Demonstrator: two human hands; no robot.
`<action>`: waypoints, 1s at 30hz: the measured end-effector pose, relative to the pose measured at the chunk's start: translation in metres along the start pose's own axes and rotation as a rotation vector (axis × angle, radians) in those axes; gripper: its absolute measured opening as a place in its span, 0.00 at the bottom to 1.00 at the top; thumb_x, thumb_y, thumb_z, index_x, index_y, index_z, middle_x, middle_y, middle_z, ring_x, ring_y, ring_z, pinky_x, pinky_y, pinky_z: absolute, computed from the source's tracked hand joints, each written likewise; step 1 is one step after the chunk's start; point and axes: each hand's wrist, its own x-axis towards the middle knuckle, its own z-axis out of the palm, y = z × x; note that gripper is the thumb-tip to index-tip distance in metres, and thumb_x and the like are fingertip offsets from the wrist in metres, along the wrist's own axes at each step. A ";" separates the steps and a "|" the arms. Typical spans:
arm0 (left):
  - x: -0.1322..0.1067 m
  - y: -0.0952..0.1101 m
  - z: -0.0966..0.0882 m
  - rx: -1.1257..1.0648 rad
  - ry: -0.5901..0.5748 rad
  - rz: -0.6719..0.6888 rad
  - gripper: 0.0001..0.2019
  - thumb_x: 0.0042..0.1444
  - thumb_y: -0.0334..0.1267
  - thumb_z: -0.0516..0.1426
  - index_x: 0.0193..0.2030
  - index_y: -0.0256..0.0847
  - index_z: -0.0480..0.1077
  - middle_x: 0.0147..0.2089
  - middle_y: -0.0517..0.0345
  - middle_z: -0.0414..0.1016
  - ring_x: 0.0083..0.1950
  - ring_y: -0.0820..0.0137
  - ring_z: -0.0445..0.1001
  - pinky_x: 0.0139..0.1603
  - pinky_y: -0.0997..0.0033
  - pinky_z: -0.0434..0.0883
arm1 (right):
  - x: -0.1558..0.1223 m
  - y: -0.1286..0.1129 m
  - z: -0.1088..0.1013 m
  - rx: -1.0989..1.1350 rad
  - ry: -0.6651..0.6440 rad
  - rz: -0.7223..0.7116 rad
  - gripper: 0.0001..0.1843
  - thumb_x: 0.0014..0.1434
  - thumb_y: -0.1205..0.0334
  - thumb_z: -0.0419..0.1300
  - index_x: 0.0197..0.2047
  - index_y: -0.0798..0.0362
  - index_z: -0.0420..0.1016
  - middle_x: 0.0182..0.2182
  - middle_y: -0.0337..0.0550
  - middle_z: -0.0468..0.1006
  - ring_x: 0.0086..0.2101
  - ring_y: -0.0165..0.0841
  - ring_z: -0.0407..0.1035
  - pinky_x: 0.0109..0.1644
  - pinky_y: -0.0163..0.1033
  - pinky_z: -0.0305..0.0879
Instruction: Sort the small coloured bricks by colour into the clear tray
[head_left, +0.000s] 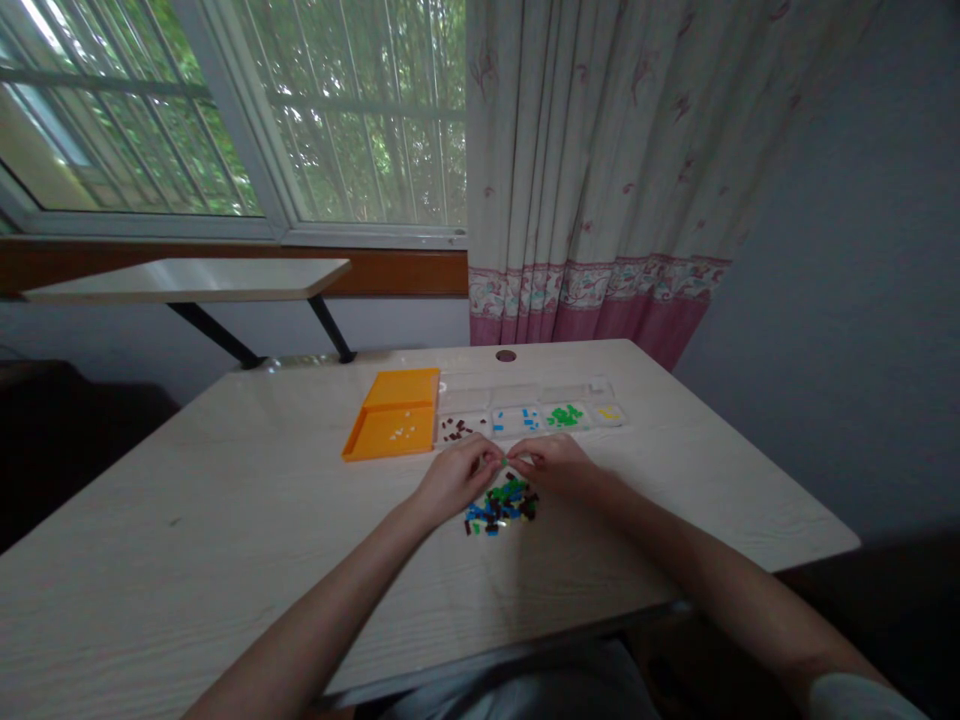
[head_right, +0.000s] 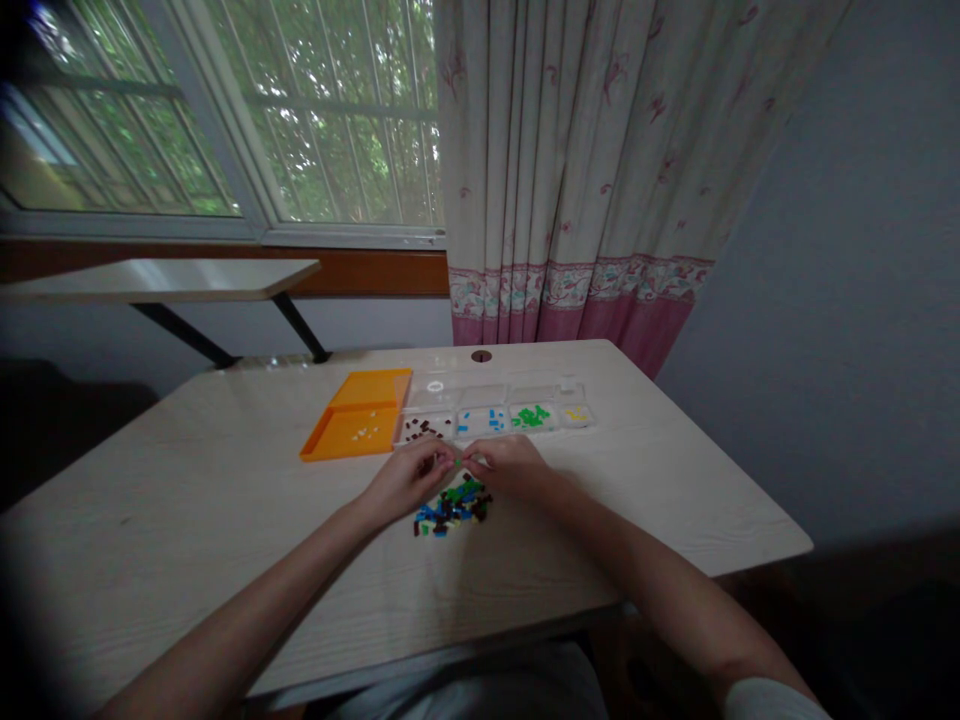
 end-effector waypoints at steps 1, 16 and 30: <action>0.000 0.000 0.000 -0.001 0.006 0.002 0.06 0.56 0.35 0.50 0.35 0.39 0.67 0.31 0.58 0.66 0.32 0.73 0.65 0.33 0.76 0.62 | 0.000 0.001 0.000 0.007 0.008 -0.016 0.09 0.53 0.57 0.57 0.34 0.49 0.76 0.17 0.34 0.71 0.19 0.24 0.60 0.25 0.29 0.50; -0.003 -0.001 0.000 0.185 -0.201 0.076 0.14 0.56 0.29 0.47 0.45 0.45 0.67 0.42 0.56 0.67 0.43 0.71 0.68 0.41 0.75 0.65 | 0.002 0.005 -0.016 -0.055 0.411 -0.147 0.12 0.56 0.58 0.54 0.29 0.53 0.76 0.13 0.34 0.68 0.15 0.22 0.57 0.24 0.28 0.53; -0.006 -0.008 -0.005 0.288 -0.217 0.038 0.08 0.56 0.35 0.49 0.39 0.44 0.68 0.40 0.57 0.67 0.41 0.70 0.69 0.39 0.74 0.65 | 0.000 0.014 -0.023 -0.087 0.488 -0.155 0.12 0.56 0.57 0.54 0.29 0.53 0.76 0.12 0.34 0.67 0.15 0.23 0.58 0.25 0.28 0.57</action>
